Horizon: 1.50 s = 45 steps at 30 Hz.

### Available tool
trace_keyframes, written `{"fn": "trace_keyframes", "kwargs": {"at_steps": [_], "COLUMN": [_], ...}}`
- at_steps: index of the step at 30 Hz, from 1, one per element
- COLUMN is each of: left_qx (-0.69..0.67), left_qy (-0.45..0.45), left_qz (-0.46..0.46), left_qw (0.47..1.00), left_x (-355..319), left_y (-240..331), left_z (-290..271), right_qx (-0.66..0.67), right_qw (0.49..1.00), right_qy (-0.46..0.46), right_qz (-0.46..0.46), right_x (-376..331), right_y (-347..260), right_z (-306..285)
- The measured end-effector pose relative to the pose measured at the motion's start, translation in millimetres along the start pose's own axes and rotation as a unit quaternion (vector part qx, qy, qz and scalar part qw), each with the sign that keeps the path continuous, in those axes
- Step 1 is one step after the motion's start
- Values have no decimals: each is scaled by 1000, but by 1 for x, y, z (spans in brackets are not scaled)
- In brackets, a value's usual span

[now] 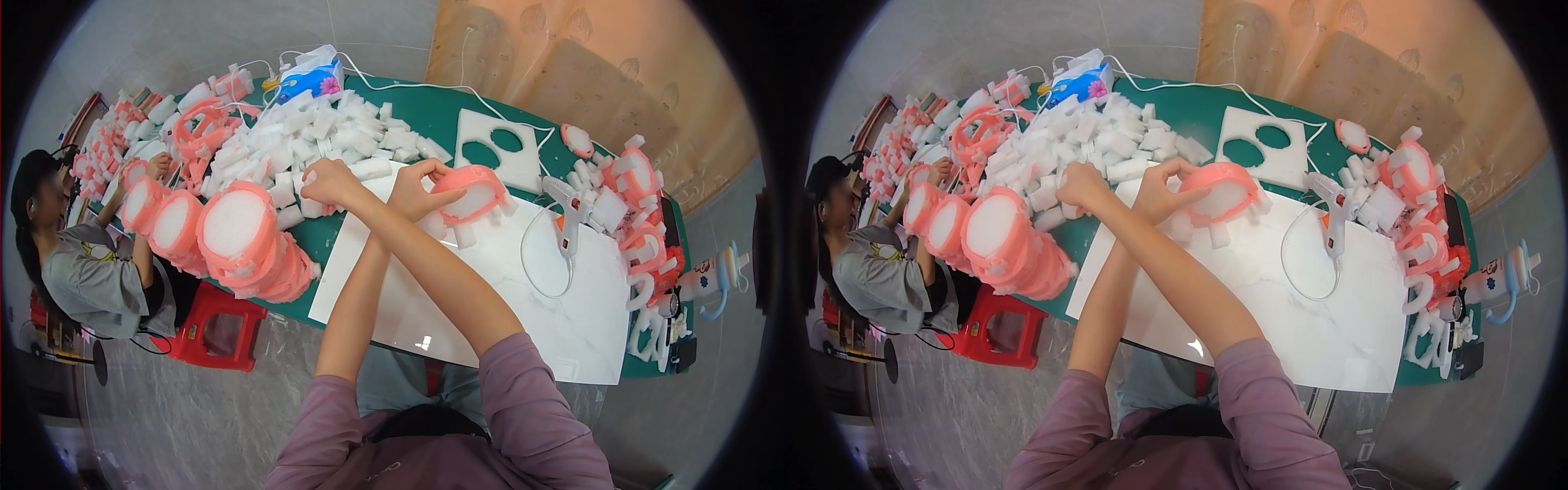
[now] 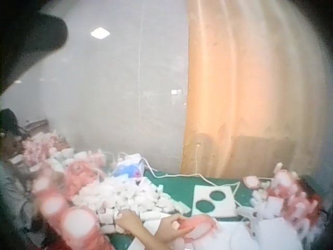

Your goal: The person assembles foam crafts by applying hot glue to pink foam rings using a glue gun and attaching white foam pieces to them by hand.

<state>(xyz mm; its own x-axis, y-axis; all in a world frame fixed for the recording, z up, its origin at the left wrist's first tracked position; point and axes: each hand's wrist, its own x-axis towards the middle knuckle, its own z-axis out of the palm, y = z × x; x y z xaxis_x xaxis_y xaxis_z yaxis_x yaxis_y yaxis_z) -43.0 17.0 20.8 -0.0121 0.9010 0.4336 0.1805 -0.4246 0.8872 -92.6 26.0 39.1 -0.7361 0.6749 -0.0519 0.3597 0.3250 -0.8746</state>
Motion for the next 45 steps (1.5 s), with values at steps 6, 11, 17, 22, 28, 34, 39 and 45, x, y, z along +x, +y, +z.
{"fn": "trace_keyframes", "kwargs": {"at_steps": [6,11,17,22,28,34,39,45], "left_qx": [19,24,63,38,48,43,39,36], "left_qy": [17,6,26,-5,-20,-25,-31,-28], "left_qz": [15,1,-8,20,13,23,24,21], "left_qw": [1000,1000,998,999,999,998,998,999], "left_x": [-3,-1,-5,-2,-4,-4,-3,-3], "left_y": [0,-8,-1,2,3,1,2,1], "left_z": [-2,7,-3,-2,-2,-1,-2,-3], "right_qx": [45,75,96,48,273,220,142,-169], "right_qw": [998,992,932,918,939,951,948,878], "right_qy": [-41,94,221,314,203,212,255,306], "right_qz": [35,-44,-271,-237,-43,-56,-129,-328], "right_x": [-17,-52,-147,-182,-197,-193,-194,-183], "right_y": [-19,-21,-33,17,27,47,46,63], "right_z": [-19,-60,-142,-175,-179,-188,-191,-183]}}
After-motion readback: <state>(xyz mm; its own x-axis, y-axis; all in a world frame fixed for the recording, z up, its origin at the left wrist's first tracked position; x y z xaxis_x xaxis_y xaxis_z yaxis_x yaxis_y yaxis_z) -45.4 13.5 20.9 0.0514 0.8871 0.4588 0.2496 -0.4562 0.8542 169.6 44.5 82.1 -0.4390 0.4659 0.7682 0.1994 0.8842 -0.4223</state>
